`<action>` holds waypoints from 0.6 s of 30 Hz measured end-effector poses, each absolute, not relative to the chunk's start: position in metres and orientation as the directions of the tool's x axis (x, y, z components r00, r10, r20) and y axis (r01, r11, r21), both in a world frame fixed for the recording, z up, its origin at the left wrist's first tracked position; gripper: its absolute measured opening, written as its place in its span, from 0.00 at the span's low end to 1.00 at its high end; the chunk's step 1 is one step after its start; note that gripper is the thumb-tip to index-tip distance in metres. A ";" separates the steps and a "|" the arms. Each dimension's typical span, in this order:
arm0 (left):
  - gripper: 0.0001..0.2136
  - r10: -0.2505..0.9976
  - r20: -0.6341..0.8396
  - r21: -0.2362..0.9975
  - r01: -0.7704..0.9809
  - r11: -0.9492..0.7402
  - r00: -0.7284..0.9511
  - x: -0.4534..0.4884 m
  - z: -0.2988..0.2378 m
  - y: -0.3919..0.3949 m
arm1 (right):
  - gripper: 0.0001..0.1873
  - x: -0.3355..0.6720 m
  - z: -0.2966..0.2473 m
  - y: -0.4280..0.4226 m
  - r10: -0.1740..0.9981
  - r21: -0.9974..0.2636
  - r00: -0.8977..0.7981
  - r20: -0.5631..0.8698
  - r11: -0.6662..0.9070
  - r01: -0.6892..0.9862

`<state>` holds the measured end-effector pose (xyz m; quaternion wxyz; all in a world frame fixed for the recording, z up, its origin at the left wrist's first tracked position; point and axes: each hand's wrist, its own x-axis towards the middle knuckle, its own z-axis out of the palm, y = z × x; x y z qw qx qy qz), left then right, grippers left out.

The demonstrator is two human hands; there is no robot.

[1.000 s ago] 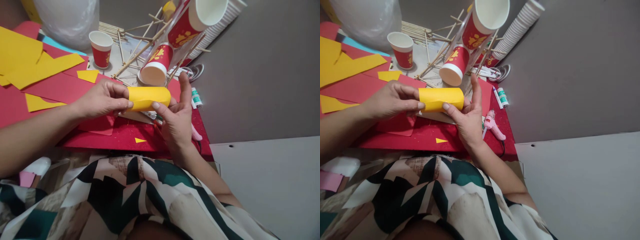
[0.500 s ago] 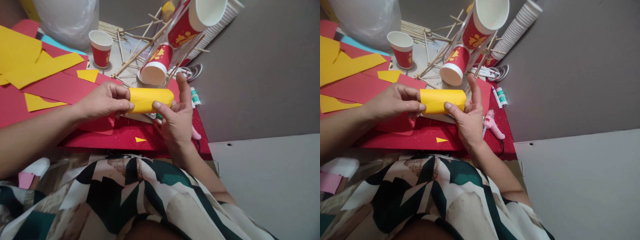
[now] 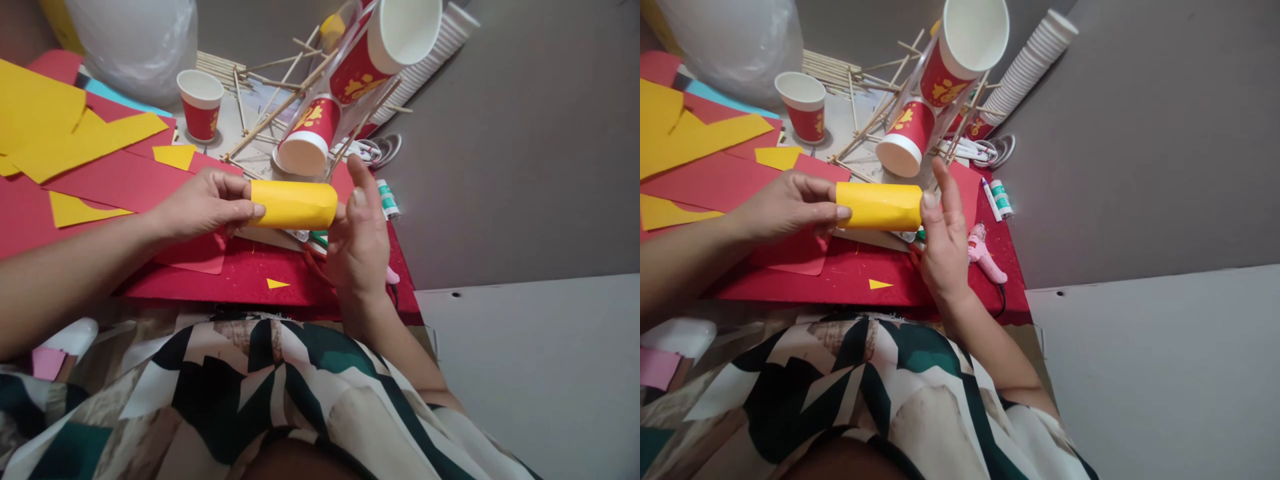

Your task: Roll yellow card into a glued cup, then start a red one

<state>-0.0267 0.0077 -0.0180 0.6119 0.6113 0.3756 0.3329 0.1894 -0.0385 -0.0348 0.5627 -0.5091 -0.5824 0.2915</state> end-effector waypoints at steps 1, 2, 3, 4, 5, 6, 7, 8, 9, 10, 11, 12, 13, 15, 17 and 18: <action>0.07 0.870 -0.057 0.998 0.049 0.038 0.490 -0.027 -0.018 0.008 | 0.29 0.191 -0.035 -0.039 0.922 -0.915 0.156 0.353 0.306 0.263; 0.07 0.872 -0.058 0.998 0.047 0.040 0.485 -0.027 -0.017 0.007 | 0.29 0.192 -0.036 -0.039 0.923 -0.918 0.159 0.351 0.306 0.252; 0.07 0.874 -0.057 0.998 0.044 0.040 0.483 -0.027 -0.017 0.007 | 0.29 0.192 -0.036 -0.039 0.922 -0.921 0.161 0.353 0.312 0.233; 0.07 0.875 -0.055 0.998 0.043 0.039 0.482 -0.027 -0.017 0.007 | 0.30 0.192 -0.037 -0.039 0.921 -0.924 0.161 0.355 0.320 0.210; 0.07 0.875 -0.053 0.998 0.042 0.037 0.482 -0.027 -0.017 0.006 | 0.30 0.191 -0.038 -0.038 0.920 -0.927 0.162 0.358 0.328 0.184; 0.07 0.874 -0.051 0.999 0.042 0.035 0.483 -0.026 -0.018 0.006 | 0.31 0.190 -0.039 -0.038 0.919 -0.929 0.163 0.358 0.334 0.157; 0.07 0.873 -0.050 0.999 0.043 0.033 0.484 -0.026 -0.018 0.006 | 0.31 0.189 -0.040 -0.037 0.919 -0.932 0.165 0.357 0.338 0.132; 0.07 0.872 -0.049 0.999 0.045 0.031 0.487 -0.026 -0.018 0.006 | 0.32 0.188 -0.040 -0.036 0.920 -0.934 0.170 0.354 0.339 0.112; 0.07 0.871 -0.046 0.999 0.044 0.028 0.489 -0.026 -0.018 0.006 | 0.32 0.187 -0.041 -0.035 0.921 -0.937 0.174 0.349 0.337 0.098; 0.08 0.871 -0.045 0.999 0.045 0.026 0.489 -0.026 -0.018 0.005 | 0.32 0.186 -0.041 -0.034 0.922 -0.939 0.179 0.344 0.332 0.092; 0.08 0.871 -0.046 0.999 0.046 0.027 0.488 -0.025 -0.018 0.005 | 0.33 0.185 -0.041 -0.034 0.923 -0.941 0.183 0.339 0.327 0.090; 0.09 0.873 -0.049 0.998 0.047 0.030 0.486 -0.025 -0.018 0.005 | 0.33 0.185 -0.041 -0.033 0.925 -0.943 0.183 0.332 0.321 0.088; 0.09 0.874 -0.053 0.998 0.047 0.035 0.482 -0.025 -0.017 0.005 | 0.33 0.185 -0.041 -0.033 0.929 -0.946 0.180 0.324 0.314 0.083; 0.10 0.876 -0.059 0.998 0.041 0.045 0.479 -0.025 -0.017 0.006 | 0.32 0.185 -0.041 -0.032 0.934 -0.949 0.171 0.315 0.307 0.072; 0.11 0.876 -0.060 0.998 0.029 0.053 0.479 -0.026 -0.016 0.006 | 0.31 0.185 -0.041 -0.031 0.937 -0.951 0.161 0.309 0.301 0.073; 0.11 0.876 -0.062 0.998 0.024 0.058 0.478 -0.026 -0.016 0.006 | 0.30 0.186 -0.041 -0.031 0.940 -0.952 0.154 0.305 0.296 0.079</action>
